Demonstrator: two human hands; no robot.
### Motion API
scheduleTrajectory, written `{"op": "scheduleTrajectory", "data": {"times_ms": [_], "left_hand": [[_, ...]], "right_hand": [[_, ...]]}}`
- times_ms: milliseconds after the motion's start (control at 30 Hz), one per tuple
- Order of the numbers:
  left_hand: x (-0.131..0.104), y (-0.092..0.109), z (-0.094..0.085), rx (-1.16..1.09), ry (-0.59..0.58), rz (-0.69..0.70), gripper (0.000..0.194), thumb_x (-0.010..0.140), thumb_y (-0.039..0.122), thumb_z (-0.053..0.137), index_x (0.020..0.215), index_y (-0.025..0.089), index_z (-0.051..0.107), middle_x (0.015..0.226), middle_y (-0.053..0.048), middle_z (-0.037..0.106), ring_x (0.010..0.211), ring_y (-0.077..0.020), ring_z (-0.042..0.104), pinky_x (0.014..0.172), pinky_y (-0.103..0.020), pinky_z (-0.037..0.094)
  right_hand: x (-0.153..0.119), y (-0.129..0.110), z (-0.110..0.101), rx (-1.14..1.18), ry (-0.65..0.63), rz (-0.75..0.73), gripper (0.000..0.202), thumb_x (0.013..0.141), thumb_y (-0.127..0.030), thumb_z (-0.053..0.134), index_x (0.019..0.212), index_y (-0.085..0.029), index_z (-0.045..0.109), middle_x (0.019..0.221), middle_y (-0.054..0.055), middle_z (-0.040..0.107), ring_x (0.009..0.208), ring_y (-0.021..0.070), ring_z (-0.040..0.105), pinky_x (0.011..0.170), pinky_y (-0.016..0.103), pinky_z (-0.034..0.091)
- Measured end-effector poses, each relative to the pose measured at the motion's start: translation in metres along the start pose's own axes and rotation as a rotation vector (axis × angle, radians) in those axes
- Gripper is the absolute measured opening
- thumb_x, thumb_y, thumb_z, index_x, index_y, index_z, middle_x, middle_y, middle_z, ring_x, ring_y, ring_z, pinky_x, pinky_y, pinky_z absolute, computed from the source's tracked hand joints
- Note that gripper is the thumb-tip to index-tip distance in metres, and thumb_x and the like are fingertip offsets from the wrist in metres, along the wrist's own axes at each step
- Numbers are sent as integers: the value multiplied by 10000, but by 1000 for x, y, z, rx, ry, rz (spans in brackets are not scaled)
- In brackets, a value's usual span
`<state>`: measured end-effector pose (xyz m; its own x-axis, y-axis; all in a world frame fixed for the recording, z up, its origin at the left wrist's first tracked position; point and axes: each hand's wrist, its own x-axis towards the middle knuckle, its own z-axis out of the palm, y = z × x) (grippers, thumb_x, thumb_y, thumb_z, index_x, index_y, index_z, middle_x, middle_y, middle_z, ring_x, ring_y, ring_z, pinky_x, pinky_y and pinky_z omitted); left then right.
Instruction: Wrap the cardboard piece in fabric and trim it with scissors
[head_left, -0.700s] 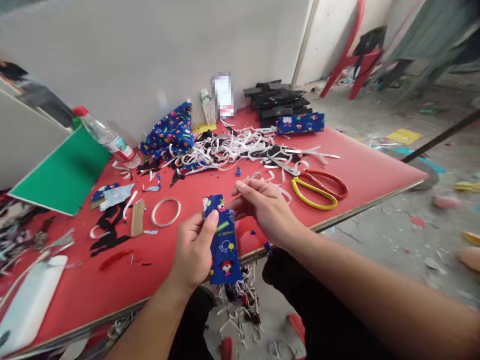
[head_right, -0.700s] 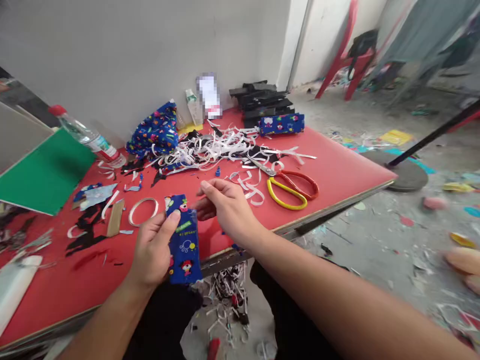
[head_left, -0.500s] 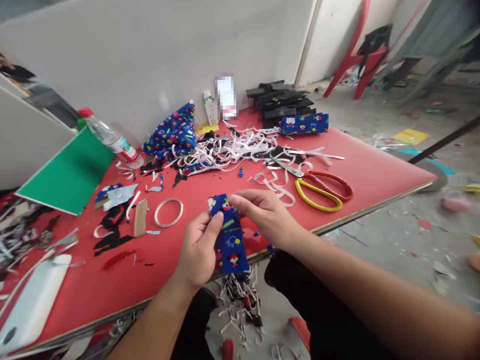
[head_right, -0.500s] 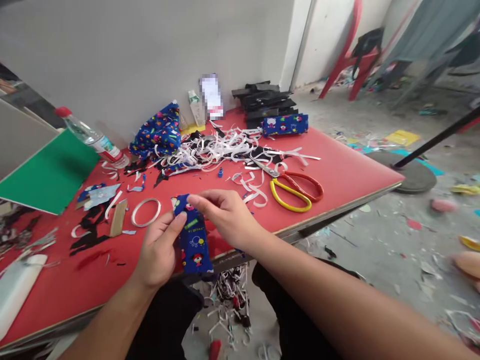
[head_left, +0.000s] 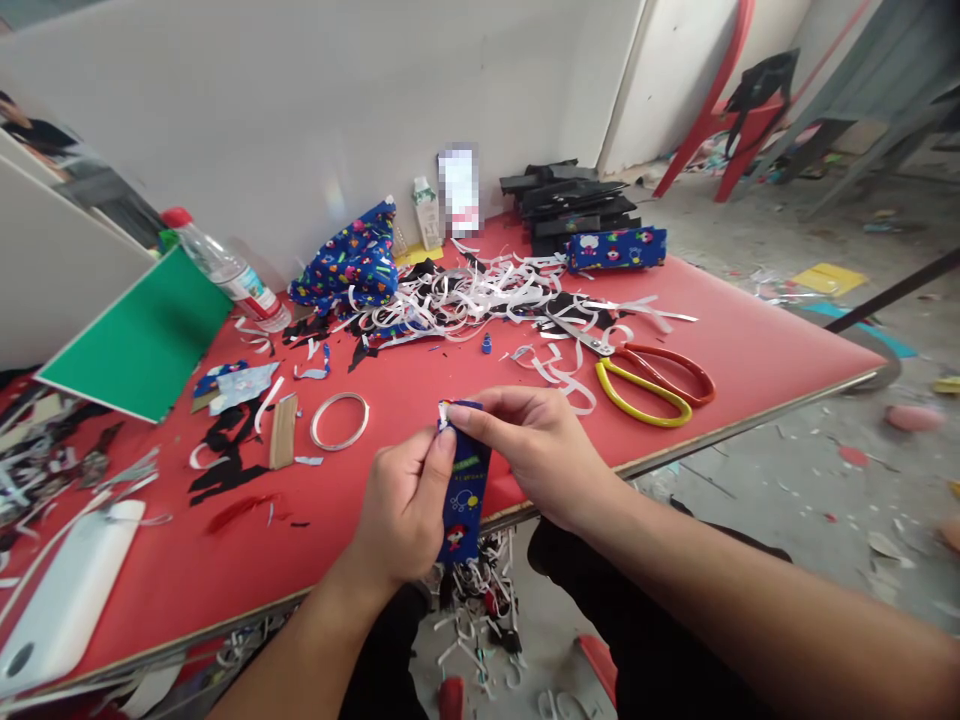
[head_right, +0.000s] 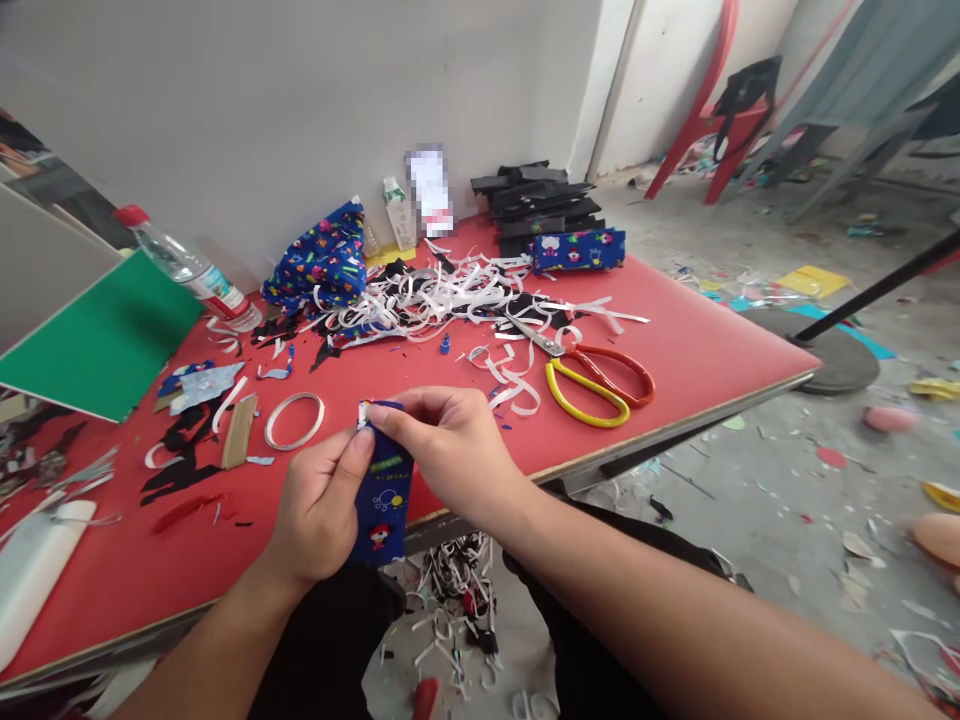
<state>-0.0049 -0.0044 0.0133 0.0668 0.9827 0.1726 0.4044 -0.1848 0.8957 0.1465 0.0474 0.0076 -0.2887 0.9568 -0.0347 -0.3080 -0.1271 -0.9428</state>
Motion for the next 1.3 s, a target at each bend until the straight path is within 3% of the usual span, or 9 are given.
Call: {"op": "scheduleTrajectory", "data": {"times_ms": [200, 300, 433, 733, 867, 967, 1033, 1167, 1300], "left_hand": [[-1, -1, 3, -117, -58, -57, 397, 1109, 432, 443, 856, 194, 633, 717, 17, 525, 661, -139, 442, 636, -274, 396], [0, -4, 7, -216, -108, -86, 331, 1115, 419, 433, 1020, 204, 666, 849, -5, 608, 762, -158, 505, 734, -285, 451], [0, -8, 8, -244, -81, -150, 365, 1094, 466, 473, 888, 198, 611, 754, 16, 538, 678, -141, 442, 610, -269, 405], [-1, -10, -2, 41, -195, -37, 384, 1095, 474, 462, 879, 191, 604, 675, 27, 549, 589, -126, 468, 553, -275, 371], [1, -3, -4, 34, -113, 6, 290, 1063, 403, 571, 905, 204, 710, 761, -6, 620, 698, -160, 566, 632, -286, 451], [-4, 6, -12, 238, 79, 322, 156, 1016, 225, 646, 1063, 260, 791, 756, -3, 638, 686, -165, 561, 645, -304, 450], [-7, 7, -18, 403, 179, 541, 451, 970, 114, 666, 1367, 321, 717, 770, 1, 693, 679, -180, 583, 675, -333, 475], [-7, -4, -22, 520, 290, 649, 703, 917, -19, 631, 1512, 353, 598, 1070, -39, 818, 906, -231, 744, 846, -383, 585], [-2, -11, -13, 243, 222, 414, 488, 948, 50, 600, 1352, 285, 741, 1252, -73, 796, 1128, -263, 757, 1015, -408, 596]], "right_hand": [[6, 0, -8, -39, -189, -11, 270, 767, -438, 886, 901, -208, 839, 857, 26, 805, 753, 153, 710, 722, 295, 584], [6, -1, -10, -124, -103, -74, 180, 784, -389, 865, 783, -213, 828, 796, 23, 796, 732, 162, 716, 722, 306, 586], [5, -3, -10, -210, -10, -173, 40, 781, -274, 838, 784, -235, 842, 801, 21, 812, 726, 157, 719, 720, 303, 578], [8, -7, -12, -47, -17, 136, 264, 647, -420, 947, 725, -197, 830, 688, 2, 749, 605, 106, 586, 626, 270, 506], [0, -11, -13, -206, 16, -111, 196, 799, -423, 845, 773, -229, 836, 752, 24, 774, 662, 159, 645, 646, 324, 539], [-11, -16, -15, -374, 58, -465, 131, 880, -403, 807, 941, -293, 842, 898, 33, 782, 847, 209, 689, 820, 384, 568], [-14, -17, -16, -373, 152, -533, 226, 903, -503, 777, 1004, -303, 807, 943, 42, 759, 895, 217, 677, 854, 391, 563], [-5, -6, -13, -54, -17, -113, 509, 896, -724, 660, 772, -234, 715, 708, 31, 680, 639, 164, 627, 630, 326, 546], [4, 4, -6, 141, -164, 155, 401, 722, -561, 903, 844, -208, 758, 755, 9, 741, 594, 115, 634, 619, 272, 549]]}}
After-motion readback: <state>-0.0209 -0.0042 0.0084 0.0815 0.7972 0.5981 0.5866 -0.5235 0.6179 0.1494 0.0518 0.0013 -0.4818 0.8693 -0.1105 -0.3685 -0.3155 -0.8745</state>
